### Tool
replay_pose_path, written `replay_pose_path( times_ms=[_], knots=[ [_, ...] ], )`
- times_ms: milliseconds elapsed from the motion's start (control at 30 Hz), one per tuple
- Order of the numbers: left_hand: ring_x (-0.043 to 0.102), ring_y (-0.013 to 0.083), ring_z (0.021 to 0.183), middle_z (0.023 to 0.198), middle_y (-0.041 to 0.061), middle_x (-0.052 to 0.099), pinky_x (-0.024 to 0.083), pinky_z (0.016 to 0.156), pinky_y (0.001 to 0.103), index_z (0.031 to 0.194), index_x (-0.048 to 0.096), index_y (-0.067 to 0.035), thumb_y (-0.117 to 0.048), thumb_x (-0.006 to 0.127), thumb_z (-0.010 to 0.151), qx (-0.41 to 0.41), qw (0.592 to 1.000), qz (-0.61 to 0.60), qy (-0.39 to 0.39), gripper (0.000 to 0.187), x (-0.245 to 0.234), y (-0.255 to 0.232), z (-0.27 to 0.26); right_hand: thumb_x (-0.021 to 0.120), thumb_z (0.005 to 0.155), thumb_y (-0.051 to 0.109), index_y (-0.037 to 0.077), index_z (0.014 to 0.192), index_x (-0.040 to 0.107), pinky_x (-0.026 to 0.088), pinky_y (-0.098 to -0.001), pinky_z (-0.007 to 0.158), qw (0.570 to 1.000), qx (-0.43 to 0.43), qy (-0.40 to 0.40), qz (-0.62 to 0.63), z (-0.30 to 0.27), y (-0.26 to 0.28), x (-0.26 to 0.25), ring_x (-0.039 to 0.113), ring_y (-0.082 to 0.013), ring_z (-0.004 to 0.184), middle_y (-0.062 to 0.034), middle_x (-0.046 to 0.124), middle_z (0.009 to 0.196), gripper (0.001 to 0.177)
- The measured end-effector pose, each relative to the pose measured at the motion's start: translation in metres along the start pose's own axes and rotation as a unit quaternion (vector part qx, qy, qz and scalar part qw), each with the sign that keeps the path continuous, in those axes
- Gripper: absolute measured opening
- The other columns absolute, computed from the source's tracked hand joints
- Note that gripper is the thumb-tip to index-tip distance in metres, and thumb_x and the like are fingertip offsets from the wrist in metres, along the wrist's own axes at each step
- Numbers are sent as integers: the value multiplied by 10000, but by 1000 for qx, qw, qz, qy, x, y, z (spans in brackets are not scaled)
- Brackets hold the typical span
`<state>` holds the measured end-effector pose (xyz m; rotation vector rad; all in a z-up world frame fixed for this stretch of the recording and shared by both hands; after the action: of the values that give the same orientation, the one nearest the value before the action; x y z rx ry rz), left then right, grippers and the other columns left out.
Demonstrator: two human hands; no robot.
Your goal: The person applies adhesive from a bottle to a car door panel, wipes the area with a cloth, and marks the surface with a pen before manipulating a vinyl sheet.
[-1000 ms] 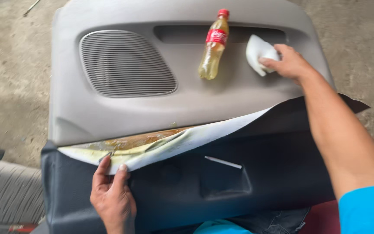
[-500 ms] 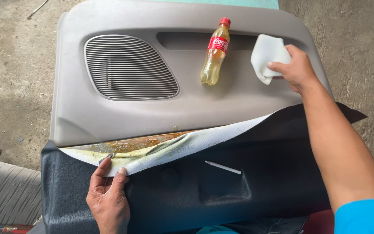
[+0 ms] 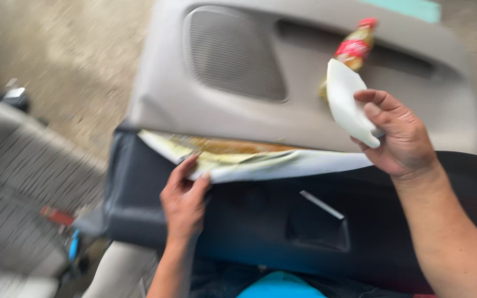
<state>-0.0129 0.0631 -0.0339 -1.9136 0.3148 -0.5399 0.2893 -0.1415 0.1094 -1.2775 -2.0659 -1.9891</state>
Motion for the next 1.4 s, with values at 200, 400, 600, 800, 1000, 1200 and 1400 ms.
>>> replay_pose_path(
  times_ms=[200,400,600,800,1000,1200,1400],
  knots=[
    [598,48,818,1053,24,675,534,755,206,1334,597,41,-60,706,894,28,998,-54,8,465,27,-10,-3,843,720,326,119,1397,597,518,-412,1010,728,140,74,-667,25,-4,-5,610,-292,1194,-179,579,1320,749],
    [571,63,773,894,63,642,500,714,216,1327,638,59,-84,711,925,-20,999,-34,-6,433,28,-14,-8,843,559,695,119,1315,631,433,-478,1096,412,14,164,-896,34,-13,-7,420,-399,1425,-207,356,1641,974],
    [569,46,798,957,25,651,512,729,208,1271,603,57,-87,679,930,2,999,-49,11,378,28,-22,-9,755,776,570,33,1301,598,479,-511,1016,412,73,93,-903,30,-30,32,521,-336,1343,-160,522,1503,767],
    [564,68,849,1156,67,544,530,771,231,1290,571,89,-41,664,935,48,999,-18,-1,390,26,-26,-11,677,914,141,122,1312,669,554,-403,962,587,-34,49,-807,40,-11,82,675,-276,1118,-69,700,1226,398],
    [576,78,889,1238,77,513,553,807,235,1370,517,85,-13,643,943,39,998,-47,5,456,26,-28,-12,788,723,-17,77,1216,686,538,-403,901,530,-270,244,-766,88,-51,164,626,-300,1027,-69,706,1259,512],
    [618,85,952,1237,80,506,575,852,241,1364,511,90,11,639,941,10,994,-112,3,449,26,-29,-10,817,714,79,73,1169,695,546,-403,844,474,-301,325,-761,124,-83,201,633,-292,984,-48,718,1158,472],
    [583,83,946,1228,85,491,549,834,232,1362,516,106,21,640,967,35,987,-154,7,423,26,-24,-8,758,789,168,135,1192,717,561,-425,683,375,-44,186,-907,89,-40,178,696,-279,822,-57,731,914,407]
  ],
)
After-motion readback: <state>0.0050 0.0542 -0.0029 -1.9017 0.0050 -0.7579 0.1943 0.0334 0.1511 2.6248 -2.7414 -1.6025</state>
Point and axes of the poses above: each hand's wrist, its own z-axis towards the middle knuckle, its own x-axis out of the palm, y = z × x, the point moved 3 cm from there along z, towards the middle knuckle
